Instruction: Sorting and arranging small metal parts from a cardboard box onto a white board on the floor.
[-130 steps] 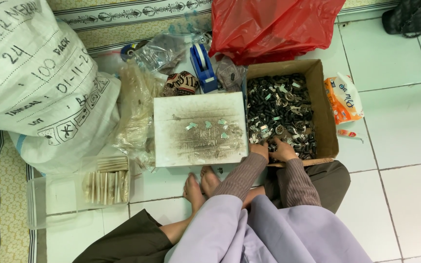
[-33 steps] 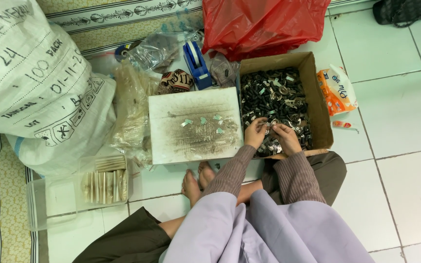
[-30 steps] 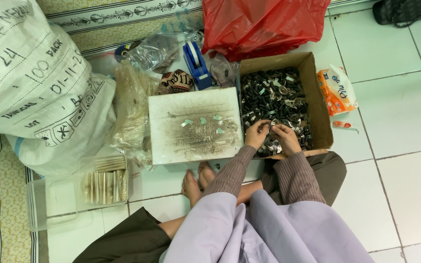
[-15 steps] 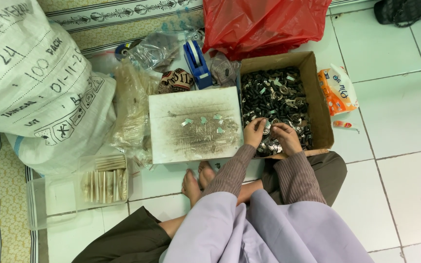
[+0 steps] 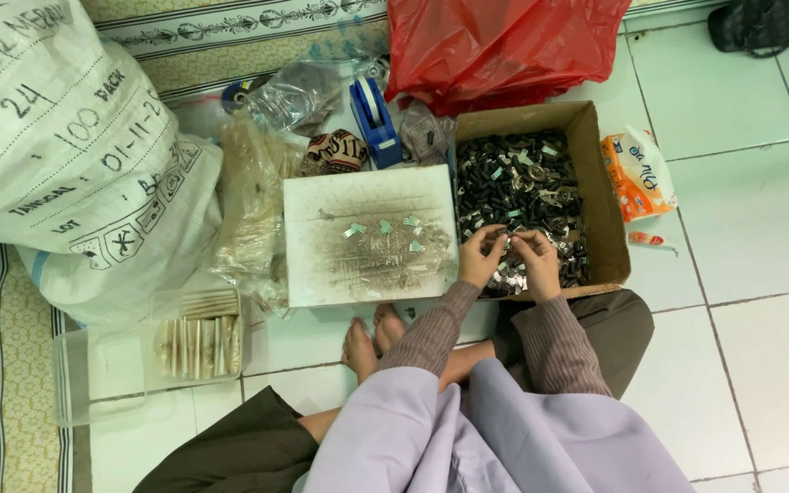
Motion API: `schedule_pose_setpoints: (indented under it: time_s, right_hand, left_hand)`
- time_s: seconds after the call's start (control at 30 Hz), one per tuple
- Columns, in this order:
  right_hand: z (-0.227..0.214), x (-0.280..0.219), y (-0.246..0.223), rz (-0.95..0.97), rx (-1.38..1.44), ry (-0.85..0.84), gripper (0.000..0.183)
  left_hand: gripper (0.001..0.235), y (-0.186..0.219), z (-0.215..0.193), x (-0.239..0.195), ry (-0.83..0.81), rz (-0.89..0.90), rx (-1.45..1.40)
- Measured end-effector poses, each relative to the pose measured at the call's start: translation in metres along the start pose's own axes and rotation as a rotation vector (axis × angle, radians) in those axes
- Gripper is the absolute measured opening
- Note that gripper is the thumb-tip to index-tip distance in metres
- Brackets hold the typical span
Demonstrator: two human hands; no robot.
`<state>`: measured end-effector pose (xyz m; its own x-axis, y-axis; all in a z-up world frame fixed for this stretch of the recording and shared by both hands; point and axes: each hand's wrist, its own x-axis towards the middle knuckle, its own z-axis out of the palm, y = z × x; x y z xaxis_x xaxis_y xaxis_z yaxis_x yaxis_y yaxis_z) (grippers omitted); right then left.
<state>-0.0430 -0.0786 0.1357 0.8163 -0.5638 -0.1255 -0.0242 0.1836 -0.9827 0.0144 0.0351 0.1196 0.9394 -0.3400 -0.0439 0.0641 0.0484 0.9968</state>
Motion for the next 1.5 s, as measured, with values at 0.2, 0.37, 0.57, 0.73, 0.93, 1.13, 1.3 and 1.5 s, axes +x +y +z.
schedule_pose_setpoints:
  time_s: [0.2,0.37,0.57,0.73,0.93,1.13,1.3,1.5]
  right_hand:
    - [0.042,-0.005,-0.016,-0.163,-0.195,-0.009,0.009]
    - [0.081,-0.014,-0.009,-0.210,-0.426,-0.060,0.010]
    - [0.131,-0.037,0.016,-0.321,-0.605,-0.215,0.007]
    - [0.149,-0.035,0.050,-0.503,-0.732,-0.216,0.009]
    - [0.172,-0.032,0.047,-0.590,-0.831,-0.191,0.012]
    - [0.183,-0.031,0.074,-0.764,-1.037,-0.185,0.017]
    - [0.185,-0.039,0.056,-0.847,-1.112,-0.175,0.016]
    - [0.183,-0.040,0.061,-0.818,-1.112,-0.168,0.023]
  left_hand:
    - [0.040,0.021,-0.067,-0.012,0.013,0.016,-0.043]
    - [0.018,0.035,-0.158,-0.015,0.257,0.195,0.599]
    - [0.009,-0.009,-0.204,-0.018,0.353,0.294,1.062]
    - [0.015,-0.021,-0.207,-0.024,0.296,0.333,0.992]
    - [0.021,-0.026,-0.209,-0.027,0.403,0.319,1.015]
    - [0.024,-0.018,-0.209,-0.025,0.416,0.230,1.083]
    - [0.021,-0.023,-0.210,-0.026,0.363,0.194,1.042]
    - [0.024,-0.019,-0.210,-0.027,0.320,0.146,1.012]
